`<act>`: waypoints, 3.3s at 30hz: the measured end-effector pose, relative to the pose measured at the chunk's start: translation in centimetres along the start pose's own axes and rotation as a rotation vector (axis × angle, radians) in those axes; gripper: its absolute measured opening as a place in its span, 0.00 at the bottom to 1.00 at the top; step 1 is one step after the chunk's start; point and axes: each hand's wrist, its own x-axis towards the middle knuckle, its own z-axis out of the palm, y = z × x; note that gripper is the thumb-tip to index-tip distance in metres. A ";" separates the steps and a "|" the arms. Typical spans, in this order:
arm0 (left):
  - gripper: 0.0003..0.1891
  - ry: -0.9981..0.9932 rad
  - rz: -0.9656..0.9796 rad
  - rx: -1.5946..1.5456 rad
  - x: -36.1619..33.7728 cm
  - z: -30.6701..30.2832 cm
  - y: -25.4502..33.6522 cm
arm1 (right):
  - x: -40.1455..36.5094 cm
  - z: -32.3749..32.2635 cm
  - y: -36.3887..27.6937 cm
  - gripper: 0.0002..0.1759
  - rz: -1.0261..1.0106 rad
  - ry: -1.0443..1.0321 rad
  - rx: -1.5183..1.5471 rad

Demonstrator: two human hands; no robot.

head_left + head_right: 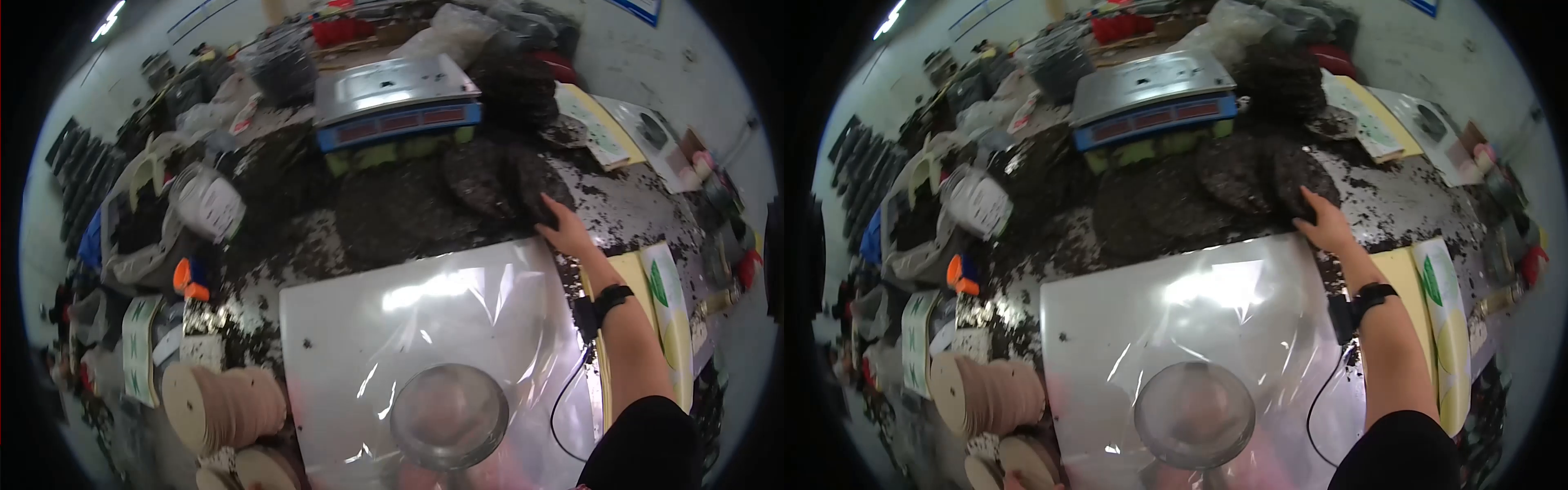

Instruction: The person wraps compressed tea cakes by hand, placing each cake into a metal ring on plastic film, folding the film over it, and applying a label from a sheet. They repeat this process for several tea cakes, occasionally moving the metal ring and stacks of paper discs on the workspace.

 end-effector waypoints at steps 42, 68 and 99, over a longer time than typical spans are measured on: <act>0.77 -0.520 0.992 -0.113 2.9 4.0 26.4 | -22.1 1.2 -25.9 0.73 -0.271 -0.817 -0.104; 0.40 -0.427 0.989 -0.791 0.6 2.0 25.3 | -0.3 -6.2 -4.9 0.24 0.098 0.521 0.448; 0.45 -0.138 1.292 0.082 0.2 8.6 26.9 | -32.0 0.4 -21.5 0.18 -0.452 -0.173 -0.124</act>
